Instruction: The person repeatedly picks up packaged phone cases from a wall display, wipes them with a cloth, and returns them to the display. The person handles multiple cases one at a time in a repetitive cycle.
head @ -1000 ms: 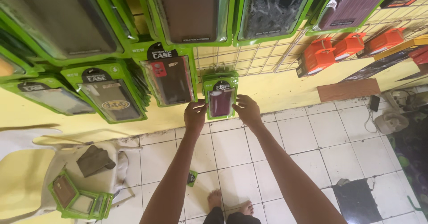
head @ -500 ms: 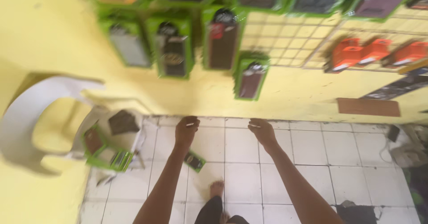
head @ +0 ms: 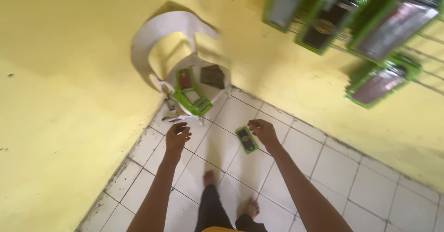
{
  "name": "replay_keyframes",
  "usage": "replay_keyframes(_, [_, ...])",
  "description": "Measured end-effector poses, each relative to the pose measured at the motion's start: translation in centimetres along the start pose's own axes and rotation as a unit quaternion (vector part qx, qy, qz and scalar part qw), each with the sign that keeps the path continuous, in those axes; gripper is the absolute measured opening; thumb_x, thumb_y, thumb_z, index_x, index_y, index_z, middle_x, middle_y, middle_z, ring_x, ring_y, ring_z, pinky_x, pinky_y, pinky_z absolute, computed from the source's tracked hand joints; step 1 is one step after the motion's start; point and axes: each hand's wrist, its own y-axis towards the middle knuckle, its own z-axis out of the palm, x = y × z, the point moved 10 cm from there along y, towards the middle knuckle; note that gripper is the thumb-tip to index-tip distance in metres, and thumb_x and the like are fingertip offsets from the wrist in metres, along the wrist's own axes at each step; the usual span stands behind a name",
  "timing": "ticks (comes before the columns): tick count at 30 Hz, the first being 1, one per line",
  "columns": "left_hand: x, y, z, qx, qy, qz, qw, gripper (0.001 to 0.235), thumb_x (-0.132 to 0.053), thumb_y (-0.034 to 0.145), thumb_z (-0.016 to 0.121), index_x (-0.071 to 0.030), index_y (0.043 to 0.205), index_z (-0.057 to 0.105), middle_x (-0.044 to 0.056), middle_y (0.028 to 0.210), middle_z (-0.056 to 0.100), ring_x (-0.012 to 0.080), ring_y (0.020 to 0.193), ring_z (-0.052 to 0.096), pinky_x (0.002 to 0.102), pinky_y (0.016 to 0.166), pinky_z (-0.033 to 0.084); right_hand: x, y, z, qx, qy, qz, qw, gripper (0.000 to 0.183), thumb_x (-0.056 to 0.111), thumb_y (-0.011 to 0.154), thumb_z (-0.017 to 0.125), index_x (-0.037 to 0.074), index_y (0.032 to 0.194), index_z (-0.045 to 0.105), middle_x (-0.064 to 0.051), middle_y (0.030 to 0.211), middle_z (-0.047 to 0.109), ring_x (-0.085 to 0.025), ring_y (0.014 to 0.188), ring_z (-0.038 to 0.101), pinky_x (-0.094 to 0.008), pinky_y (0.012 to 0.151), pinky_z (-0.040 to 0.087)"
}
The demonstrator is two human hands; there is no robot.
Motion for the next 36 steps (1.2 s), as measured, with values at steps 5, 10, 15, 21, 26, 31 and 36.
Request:
replay_keyframes(5, [1.2,6.3,-8.1,-0.028,-0.05,-0.003,0.998,0.031,-0.01,0.092,0.071,-0.003,0.122,0.066,0.009,0.107,0.071,0.0191,0.083,0.07,0.032,0.073,0.058,1.4,4.3,9.8,0.026,-0.015,0.01,0.999,0.029,0.006,0.091,0.067,-0.001,0.118,0.075,-0.01,0.111,0.078,-0.018,0.098,0.071,-0.033,0.084,0.058])
replay_keyframes(10, [0.0,14.5,-10.1,0.009,-0.023,0.011,1.0,0.028,-0.011,0.094,0.069,-0.004,0.12,0.068,0.008,0.108,0.073,0.0173,0.083,0.072,0.031,0.073,0.059,2.9,10.5,17.4,0.025,0.018,0.051,0.998,0.034,0.01,0.091,0.066,0.001,0.124,0.07,-0.009,0.114,0.077,-0.017,0.1,0.074,-0.03,0.09,0.06])
replay_keyframes(15, [-1.6,21.0,-9.7,0.051,-0.008,-0.005,0.999,0.025,-0.011,0.094,0.068,-0.004,0.118,0.067,0.007,0.107,0.073,0.0149,0.084,0.072,0.029,0.074,0.06,3.9,14.6,23.1,0.03,0.088,0.08,0.992,0.033,0.014,0.095,0.066,-0.002,0.123,0.069,-0.011,0.115,0.076,-0.019,0.101,0.072,-0.034,0.089,0.058])
replay_keyframes(21, [-1.5,30.4,-7.4,0.045,0.0,0.015,0.999,0.026,-0.01,0.092,0.069,-0.004,0.117,0.068,0.008,0.101,0.074,0.0176,0.082,0.07,0.031,0.073,0.059,3.6,24.7,25.5,0.015,0.052,0.099,0.994,0.033,0.015,0.094,0.069,-0.002,0.123,0.07,-0.012,0.113,0.075,-0.019,0.096,0.072,-0.034,0.087,0.058])
replay_keyframes(26, [2.3,37.6,-6.5,-0.012,0.072,0.07,0.995,0.024,-0.011,0.09,0.072,-0.004,0.113,0.069,0.01,0.101,0.077,0.0182,0.089,0.074,0.033,0.082,0.059,-1.0,35.7,28.6,0.069,-0.016,0.047,0.996,0.036,0.005,0.089,0.063,0.002,0.123,0.074,-0.012,0.11,0.078,-0.018,0.09,0.071,-0.031,0.08,0.058])
replay_keyframes(31, [9.7,45.9,-4.3,-0.063,0.157,-0.032,0.985,0.02,-0.015,0.092,0.068,-0.011,0.111,0.073,0.01,0.107,0.078,0.0217,0.097,0.075,0.035,0.089,0.058,-8.3,43.6,30.1,0.062,-0.083,0.137,0.985,0.038,0.005,0.092,0.058,0.011,0.126,0.076,-0.009,0.105,0.076,-0.015,0.083,0.061,-0.028,0.072,0.052])
replay_keyframes(36, [16.8,50.0,-3.3,-0.076,0.219,-0.093,0.968,0.031,-0.018,0.091,0.072,-0.01,0.12,0.065,0.015,0.122,0.071,0.0306,0.115,0.068,0.041,0.098,0.053,-12.7,47.1,31.7,0.069,-0.143,0.183,0.97,0.035,0.01,0.093,0.061,0.012,0.126,0.074,-0.008,0.101,0.077,-0.014,0.084,0.066,-0.026,0.074,0.054])
